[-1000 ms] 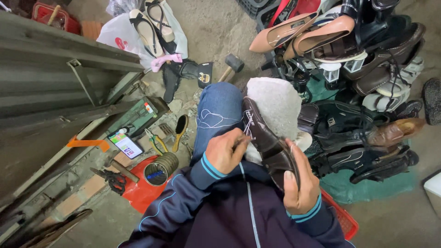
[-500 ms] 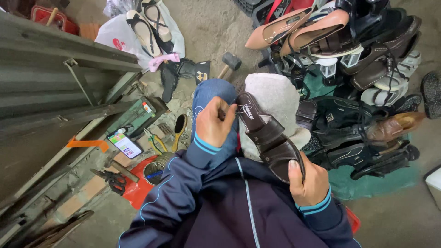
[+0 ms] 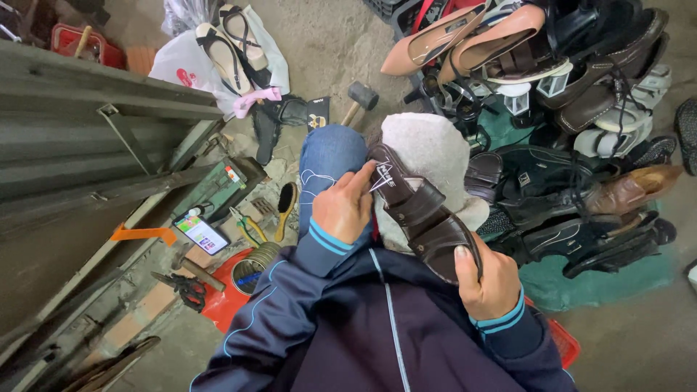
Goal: Hand-stitching a brown sandal to repair the strap
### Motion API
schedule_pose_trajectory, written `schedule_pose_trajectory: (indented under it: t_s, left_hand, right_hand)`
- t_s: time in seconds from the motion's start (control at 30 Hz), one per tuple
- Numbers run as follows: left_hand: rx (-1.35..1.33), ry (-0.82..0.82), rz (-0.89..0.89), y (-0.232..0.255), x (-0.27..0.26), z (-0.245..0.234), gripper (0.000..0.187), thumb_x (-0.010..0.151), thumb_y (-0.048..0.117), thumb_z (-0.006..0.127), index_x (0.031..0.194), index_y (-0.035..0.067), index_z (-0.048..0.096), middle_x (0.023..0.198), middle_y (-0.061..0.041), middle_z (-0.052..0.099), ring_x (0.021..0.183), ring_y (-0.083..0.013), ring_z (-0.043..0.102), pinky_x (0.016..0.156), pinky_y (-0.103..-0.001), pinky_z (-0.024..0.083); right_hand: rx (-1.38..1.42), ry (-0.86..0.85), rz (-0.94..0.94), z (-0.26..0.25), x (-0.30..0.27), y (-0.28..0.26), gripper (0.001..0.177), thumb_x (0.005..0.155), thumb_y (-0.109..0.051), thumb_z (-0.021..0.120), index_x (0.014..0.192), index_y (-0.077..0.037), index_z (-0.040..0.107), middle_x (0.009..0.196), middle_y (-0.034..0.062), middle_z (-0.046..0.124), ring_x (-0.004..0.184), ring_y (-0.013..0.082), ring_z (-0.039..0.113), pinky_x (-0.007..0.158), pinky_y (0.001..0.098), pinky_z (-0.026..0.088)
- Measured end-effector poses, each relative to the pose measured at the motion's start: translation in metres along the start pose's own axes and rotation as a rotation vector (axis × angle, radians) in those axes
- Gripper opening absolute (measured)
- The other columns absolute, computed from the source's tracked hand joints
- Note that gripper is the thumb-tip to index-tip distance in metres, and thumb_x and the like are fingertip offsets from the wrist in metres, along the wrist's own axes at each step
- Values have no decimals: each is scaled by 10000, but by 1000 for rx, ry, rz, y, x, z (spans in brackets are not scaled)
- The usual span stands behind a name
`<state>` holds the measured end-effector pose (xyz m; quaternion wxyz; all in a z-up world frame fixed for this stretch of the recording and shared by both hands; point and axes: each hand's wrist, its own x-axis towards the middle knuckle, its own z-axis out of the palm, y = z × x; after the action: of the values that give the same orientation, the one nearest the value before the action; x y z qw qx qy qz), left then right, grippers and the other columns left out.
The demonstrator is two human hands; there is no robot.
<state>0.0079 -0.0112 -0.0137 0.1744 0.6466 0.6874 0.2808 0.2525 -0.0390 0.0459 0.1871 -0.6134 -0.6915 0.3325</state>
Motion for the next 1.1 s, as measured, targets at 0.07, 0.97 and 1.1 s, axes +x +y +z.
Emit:
schedule_pose_trajectory:
  t_s: [0.07, 0.97, 1.1]
  left_hand:
    - [37, 21, -10, 4, 5, 10, 510, 869, 58, 670, 1372, 126, 613, 900, -54, 699, 606, -304, 646, 554, -385, 501]
    - [-316, -164, 30, 9, 2, -46, 160, 854, 51, 675, 1009, 61, 713, 829, -42, 708, 669, -243, 641, 645, -319, 505]
    - [-486, -227, -106, 14, 5, -37, 149, 852, 22, 715, 999, 36, 737, 651, -15, 639, 507, -112, 524, 495, -249, 428]
  right_hand:
    - [11, -3, 8, 0, 0, 2, 322, 904, -128, 541, 1154, -14, 709, 714, 153, 715, 498, 323, 601, 511, 374, 467]
    - [127, -107, 78, -11, -19, -11, 438, 873, -153, 537, 1259, 11, 663, 701, 144, 742, 462, 301, 613, 494, 358, 479]
    - [197, -92, 150, -8, -24, -3, 422, 872, -147, 527, 1236, 10, 672, 714, 121, 748, 494, 264, 608, 522, 336, 481]
